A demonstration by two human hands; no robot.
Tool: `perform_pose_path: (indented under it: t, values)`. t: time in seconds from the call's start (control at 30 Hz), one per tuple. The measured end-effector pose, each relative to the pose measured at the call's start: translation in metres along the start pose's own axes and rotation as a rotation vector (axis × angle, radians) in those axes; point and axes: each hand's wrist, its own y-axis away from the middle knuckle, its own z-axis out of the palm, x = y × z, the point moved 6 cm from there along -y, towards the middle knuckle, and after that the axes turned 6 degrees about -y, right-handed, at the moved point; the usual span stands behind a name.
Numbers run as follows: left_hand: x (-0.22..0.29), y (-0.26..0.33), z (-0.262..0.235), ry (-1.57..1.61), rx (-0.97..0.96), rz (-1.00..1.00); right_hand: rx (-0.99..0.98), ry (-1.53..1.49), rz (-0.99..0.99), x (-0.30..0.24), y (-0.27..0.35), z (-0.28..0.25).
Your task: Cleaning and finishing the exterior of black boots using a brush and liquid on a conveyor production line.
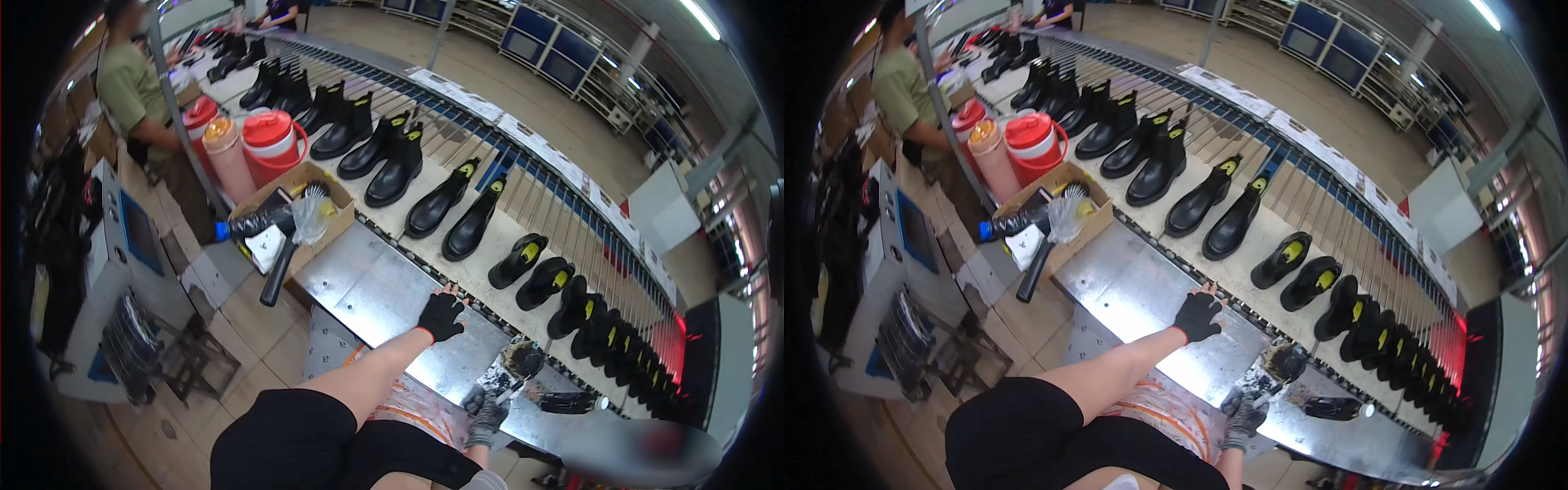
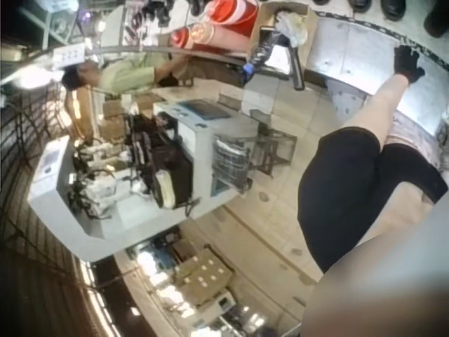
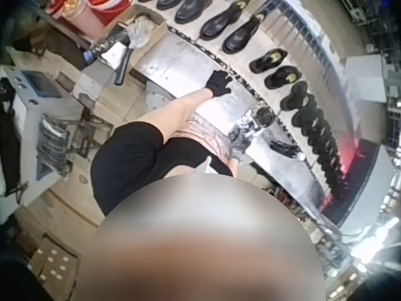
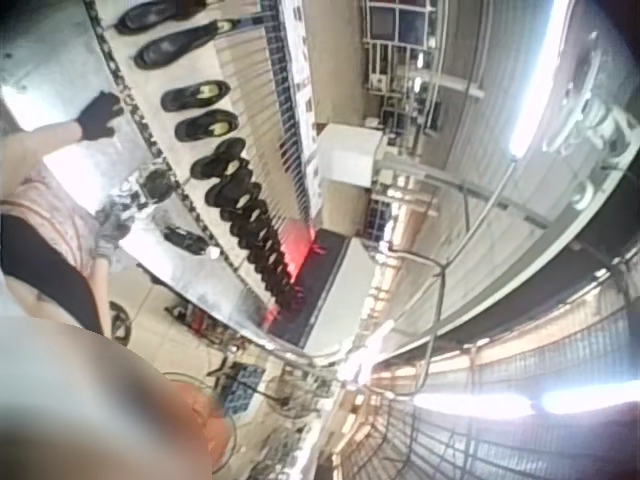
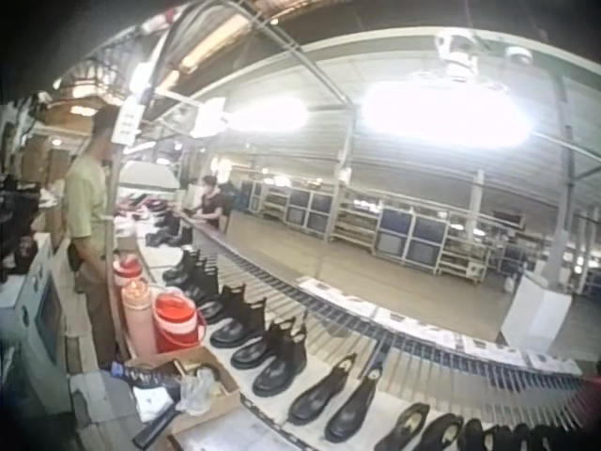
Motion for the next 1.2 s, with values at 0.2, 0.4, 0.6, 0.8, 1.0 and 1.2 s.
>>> perform_pose_path:
  t: [0.2,0.4,0.6,0.8,1.0,1.2]
  values:
    - [0.005,-0.011,0.0,0.013,-0.016,-0.044,0.1,0.354,-0.133,-0.016,0.002,-0.008]
    - [0.004,-0.011,-0.001,0.03,-0.039,-0.029,0.162,0.531,-0.37,0.028,-0.049,-0.047]
    - [0.004,-0.012,-0.005,0.051,-0.075,-0.028,0.085,0.425,-0.378,0.036,-0.054,-0.057]
    - [-0.001,-0.008,-0.003,0.069,-0.038,-0.047,-0.029,0.319,-0.284,0.032,-0.044,-0.036]
    - [0.004,-0.01,-0.001,0.088,-0.028,-0.024,-0.008,0.051,-0.469,0.063,-0.079,-0.068]
    - [0.003,-0.008,-0.002,0.106,-0.013,-0.024,0.186,0.284,-0.311,0.053,-0.066,-0.066]
